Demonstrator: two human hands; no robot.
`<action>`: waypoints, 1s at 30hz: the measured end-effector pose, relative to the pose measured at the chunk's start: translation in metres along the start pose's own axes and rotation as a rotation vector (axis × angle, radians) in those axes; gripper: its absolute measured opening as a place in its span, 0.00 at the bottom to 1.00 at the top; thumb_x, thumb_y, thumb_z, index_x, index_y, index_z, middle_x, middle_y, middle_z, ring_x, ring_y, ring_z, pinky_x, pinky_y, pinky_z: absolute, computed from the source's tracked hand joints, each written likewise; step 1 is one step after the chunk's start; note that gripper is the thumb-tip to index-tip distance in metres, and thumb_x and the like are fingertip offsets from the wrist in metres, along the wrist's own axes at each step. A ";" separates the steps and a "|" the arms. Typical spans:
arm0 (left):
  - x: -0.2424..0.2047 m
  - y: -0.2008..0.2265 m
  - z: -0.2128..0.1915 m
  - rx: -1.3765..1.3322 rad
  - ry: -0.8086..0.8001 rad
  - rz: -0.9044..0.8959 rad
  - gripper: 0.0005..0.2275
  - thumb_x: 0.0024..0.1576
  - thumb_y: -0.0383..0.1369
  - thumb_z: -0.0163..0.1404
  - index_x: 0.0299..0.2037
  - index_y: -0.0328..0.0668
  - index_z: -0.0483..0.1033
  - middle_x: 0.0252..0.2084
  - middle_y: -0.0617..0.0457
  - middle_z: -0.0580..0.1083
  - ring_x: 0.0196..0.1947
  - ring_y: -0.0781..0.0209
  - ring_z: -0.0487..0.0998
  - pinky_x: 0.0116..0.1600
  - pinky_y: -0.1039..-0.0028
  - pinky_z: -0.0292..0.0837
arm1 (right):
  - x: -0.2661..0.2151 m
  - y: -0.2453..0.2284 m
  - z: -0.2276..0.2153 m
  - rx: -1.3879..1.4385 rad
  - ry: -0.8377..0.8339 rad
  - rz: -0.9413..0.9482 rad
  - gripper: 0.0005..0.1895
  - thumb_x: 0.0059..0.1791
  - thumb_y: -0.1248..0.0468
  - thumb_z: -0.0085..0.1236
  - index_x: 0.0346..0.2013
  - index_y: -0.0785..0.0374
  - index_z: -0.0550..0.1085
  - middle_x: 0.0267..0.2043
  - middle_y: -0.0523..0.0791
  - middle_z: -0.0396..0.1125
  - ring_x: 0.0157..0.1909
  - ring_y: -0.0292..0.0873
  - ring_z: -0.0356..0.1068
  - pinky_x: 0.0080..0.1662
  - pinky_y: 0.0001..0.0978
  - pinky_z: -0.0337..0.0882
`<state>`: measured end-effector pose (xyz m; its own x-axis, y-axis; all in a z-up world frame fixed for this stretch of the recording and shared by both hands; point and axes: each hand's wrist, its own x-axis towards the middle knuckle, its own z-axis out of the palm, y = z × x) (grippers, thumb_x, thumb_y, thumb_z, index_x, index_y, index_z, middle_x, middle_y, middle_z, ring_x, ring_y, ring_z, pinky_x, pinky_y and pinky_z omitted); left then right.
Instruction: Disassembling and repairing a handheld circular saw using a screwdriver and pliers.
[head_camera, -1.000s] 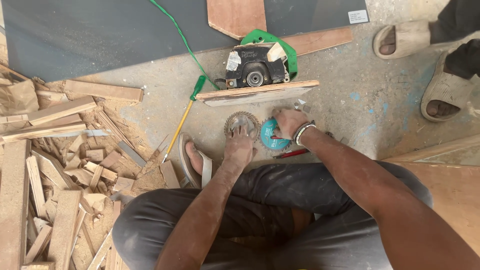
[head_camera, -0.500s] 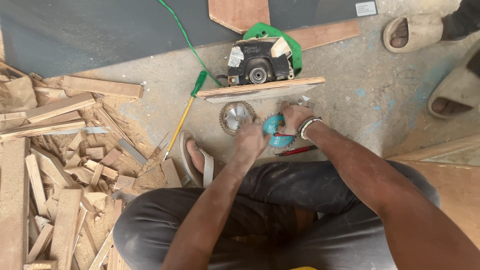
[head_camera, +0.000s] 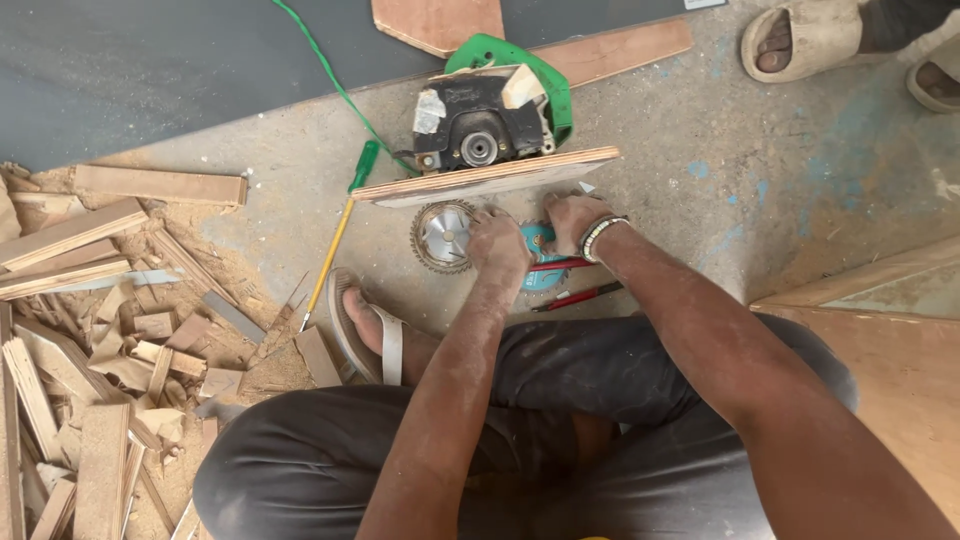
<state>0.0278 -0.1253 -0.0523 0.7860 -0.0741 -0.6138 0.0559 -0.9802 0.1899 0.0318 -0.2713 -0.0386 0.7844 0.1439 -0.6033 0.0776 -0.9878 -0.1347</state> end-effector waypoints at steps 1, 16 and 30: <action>-0.002 0.001 -0.003 0.003 0.000 0.002 0.50 0.43 0.49 0.70 0.70 0.29 0.54 0.63 0.40 0.63 0.62 0.49 0.69 0.56 0.70 0.77 | -0.002 -0.003 -0.004 0.003 0.002 0.002 0.35 0.40 0.48 0.71 0.55 0.62 0.70 0.53 0.53 0.72 0.58 0.56 0.71 0.59 0.48 0.71; -0.018 -0.102 0.002 -0.932 0.126 0.368 0.18 0.50 0.32 0.66 0.48 0.34 0.79 0.44 0.45 0.81 0.42 0.61 0.81 0.48 0.70 0.77 | -0.040 -0.005 -0.025 0.212 -0.111 -0.103 0.24 0.45 0.45 0.65 0.48 0.55 0.81 0.48 0.47 0.75 0.52 0.50 0.73 0.55 0.45 0.71; -0.028 -0.133 -0.032 -1.326 -0.215 0.458 0.17 0.56 0.42 0.62 0.46 0.36 0.79 0.38 0.56 0.78 0.38 0.68 0.78 0.43 0.75 0.78 | -0.071 -0.009 -0.006 1.150 -0.009 -0.037 0.18 0.54 0.50 0.56 0.46 0.61 0.78 0.21 0.36 0.59 0.21 0.29 0.57 0.24 0.26 0.63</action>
<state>0.0180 0.0136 -0.0353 0.7913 -0.4769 -0.3825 0.4470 0.0246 0.8942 -0.0211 -0.2734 0.0101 0.7886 0.1765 -0.5890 -0.5105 -0.3459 -0.7872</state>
